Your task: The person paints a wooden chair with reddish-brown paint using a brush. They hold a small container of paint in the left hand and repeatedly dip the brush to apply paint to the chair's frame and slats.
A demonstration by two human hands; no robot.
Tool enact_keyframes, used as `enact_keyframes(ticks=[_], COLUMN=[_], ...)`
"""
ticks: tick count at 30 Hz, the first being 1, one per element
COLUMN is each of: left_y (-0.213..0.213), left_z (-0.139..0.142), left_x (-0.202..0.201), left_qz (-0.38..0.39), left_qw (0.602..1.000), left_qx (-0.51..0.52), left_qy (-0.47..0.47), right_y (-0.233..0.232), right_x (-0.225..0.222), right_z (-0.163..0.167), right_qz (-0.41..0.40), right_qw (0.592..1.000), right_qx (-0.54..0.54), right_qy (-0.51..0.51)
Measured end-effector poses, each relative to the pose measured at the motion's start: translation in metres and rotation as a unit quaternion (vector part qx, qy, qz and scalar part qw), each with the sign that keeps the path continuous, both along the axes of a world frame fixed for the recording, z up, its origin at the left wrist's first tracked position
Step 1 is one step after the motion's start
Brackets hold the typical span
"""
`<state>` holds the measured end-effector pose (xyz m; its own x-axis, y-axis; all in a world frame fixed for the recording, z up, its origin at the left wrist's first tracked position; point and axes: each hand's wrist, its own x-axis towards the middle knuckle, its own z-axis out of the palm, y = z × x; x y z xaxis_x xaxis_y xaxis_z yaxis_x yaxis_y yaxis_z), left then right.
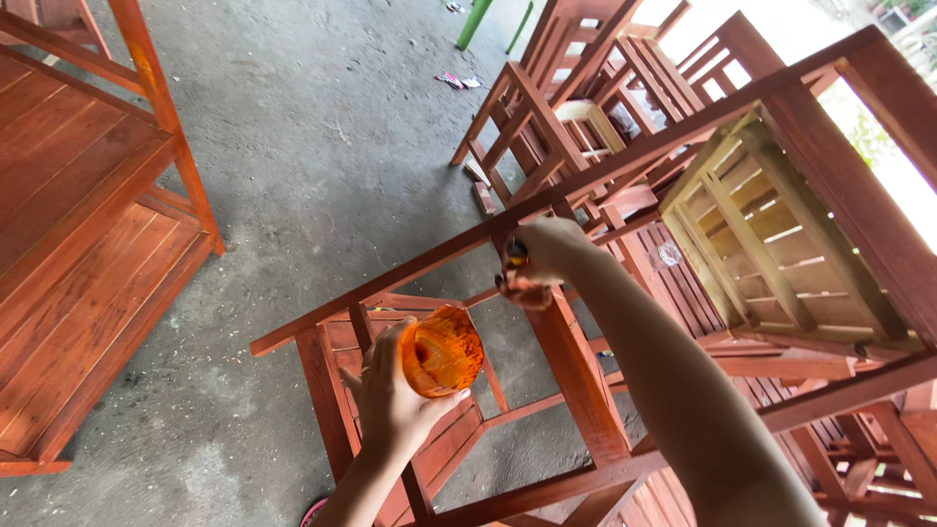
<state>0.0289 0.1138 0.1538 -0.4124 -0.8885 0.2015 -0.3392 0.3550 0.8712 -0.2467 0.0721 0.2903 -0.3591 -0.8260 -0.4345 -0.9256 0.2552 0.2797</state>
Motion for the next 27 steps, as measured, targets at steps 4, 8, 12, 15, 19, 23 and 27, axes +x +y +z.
enact_keyframes(ticks=[4, 8, 12, 15, 19, 23, 27], left_y=[-0.01, -0.012, -0.011, -0.013, -0.011, -0.009, -0.011], left_z=[0.002, 0.005, 0.005, 0.005, 0.007, 0.009, 0.01], left_x=[0.001, -0.009, -0.018, -0.02, -0.021, -0.021, -0.018], left_qz=[0.02, 0.022, 0.016, 0.012, 0.014, -0.009, -0.021], left_qw=[0.999, 1.0, 0.998, 0.998, 0.999, 1.0, 1.0], left_qx=[-0.028, -0.017, -0.037, -0.036, -0.018, 0.013, 0.001], left_qy=[0.011, 0.012, 0.039, 0.04, 0.04, 0.017, -0.008], right_y=[-0.024, 0.009, 0.097, 0.161, 0.193, 0.124, 0.048], right_x=[-0.022, -0.023, -0.018, -0.019, -0.03, -0.024, -0.011], right_z=[-0.004, -0.017, -0.034, -0.047, -0.052, -0.069, -0.08], right_qz=[0.123, 0.19, 0.093, 0.176, 0.361, 0.353, 0.296], right_qw=[0.98, 0.948, 0.984, 0.978, 0.919, 0.917, 0.928], right_qx=[-0.156, -0.246, -0.108, -0.097, -0.149, -0.184, -0.226], right_qy=[0.004, -0.068, -0.104, -0.049, -0.049, -0.009, -0.009])
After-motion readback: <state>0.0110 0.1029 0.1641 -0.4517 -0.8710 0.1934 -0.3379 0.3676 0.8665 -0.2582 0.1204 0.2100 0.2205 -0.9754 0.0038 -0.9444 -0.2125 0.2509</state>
